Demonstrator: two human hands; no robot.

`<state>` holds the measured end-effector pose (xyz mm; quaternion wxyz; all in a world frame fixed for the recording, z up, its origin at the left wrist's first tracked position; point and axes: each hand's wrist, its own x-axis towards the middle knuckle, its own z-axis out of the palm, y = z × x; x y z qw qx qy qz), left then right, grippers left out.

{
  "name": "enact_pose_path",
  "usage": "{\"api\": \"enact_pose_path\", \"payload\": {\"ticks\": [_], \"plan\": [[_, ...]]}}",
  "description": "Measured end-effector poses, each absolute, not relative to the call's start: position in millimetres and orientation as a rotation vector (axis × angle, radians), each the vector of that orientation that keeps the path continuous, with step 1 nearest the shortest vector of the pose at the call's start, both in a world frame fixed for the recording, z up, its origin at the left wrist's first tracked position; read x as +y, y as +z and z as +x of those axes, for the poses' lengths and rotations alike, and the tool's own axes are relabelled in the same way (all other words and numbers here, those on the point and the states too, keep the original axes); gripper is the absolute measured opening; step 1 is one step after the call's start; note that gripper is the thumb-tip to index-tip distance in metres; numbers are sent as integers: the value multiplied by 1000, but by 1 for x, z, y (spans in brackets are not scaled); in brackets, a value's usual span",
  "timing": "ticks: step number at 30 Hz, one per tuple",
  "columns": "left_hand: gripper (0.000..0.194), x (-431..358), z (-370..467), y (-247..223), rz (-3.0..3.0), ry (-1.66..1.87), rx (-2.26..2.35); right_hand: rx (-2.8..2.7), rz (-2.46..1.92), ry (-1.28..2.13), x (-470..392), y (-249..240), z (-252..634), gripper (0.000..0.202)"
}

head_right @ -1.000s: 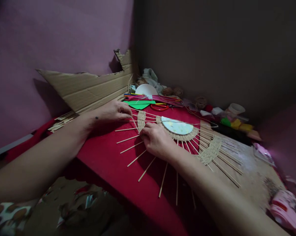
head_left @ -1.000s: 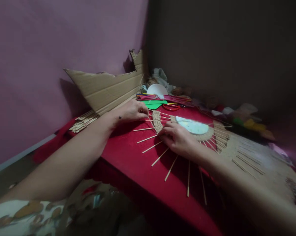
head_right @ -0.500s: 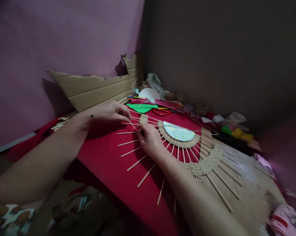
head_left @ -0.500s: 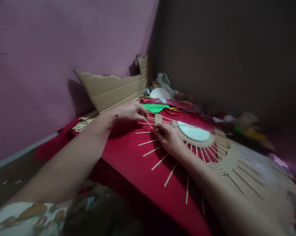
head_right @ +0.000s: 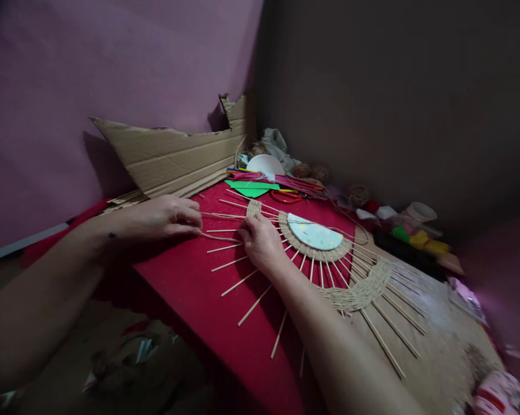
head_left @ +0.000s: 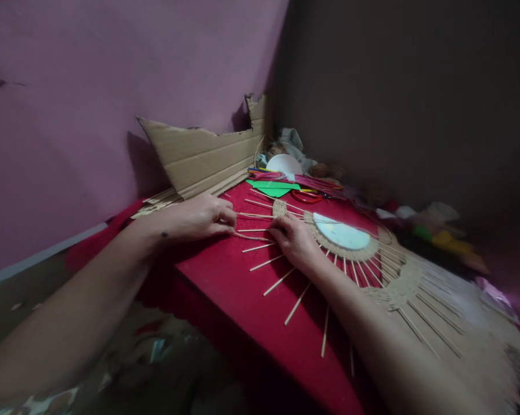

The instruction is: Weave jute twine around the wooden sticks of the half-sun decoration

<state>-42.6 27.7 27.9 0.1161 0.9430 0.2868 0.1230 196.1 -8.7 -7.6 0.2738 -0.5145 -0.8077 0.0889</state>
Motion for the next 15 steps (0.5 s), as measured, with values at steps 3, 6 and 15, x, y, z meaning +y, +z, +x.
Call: {"api": "enact_pose_path", "payload": {"ticks": [3, 6, 15], "plan": [[22, 23, -43, 24, 2872, 417, 864, -2271, -1516, 43, -9, -6, 191, 10], [19, 23, -42, 19, 2885, 472, 897, -2435, -1660, -156, -13, 3, 183, 20], [13, 31, -37, 17, 2853, 402, 962, -2699, -1668, -253, -20, 23, 178, 27]]}}
